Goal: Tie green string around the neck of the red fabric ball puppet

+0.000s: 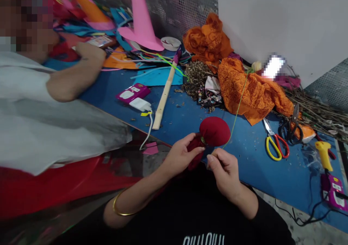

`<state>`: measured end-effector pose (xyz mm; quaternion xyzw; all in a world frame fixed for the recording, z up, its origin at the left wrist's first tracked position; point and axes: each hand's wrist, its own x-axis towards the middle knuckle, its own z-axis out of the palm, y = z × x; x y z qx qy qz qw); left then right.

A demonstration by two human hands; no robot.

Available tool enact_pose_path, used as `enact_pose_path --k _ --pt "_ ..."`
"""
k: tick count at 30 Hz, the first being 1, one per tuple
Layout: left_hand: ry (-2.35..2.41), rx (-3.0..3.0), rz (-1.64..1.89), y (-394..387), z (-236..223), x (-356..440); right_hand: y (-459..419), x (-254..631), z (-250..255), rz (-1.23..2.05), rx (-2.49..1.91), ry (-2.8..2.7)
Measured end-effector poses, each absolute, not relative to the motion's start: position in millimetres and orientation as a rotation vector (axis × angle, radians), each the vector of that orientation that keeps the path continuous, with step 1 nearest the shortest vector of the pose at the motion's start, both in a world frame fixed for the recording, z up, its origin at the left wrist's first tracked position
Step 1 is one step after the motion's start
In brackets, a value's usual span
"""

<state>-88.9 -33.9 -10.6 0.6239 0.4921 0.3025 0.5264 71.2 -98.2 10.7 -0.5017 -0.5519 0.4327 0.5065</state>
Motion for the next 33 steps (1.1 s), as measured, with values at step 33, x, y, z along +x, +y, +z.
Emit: enact_pose_path --k 33 --pt "0.991 2.022 0.170 -42.5 21.0 -105.6 17.5 96.8 10.5 1.930 -0.962 -1.360"
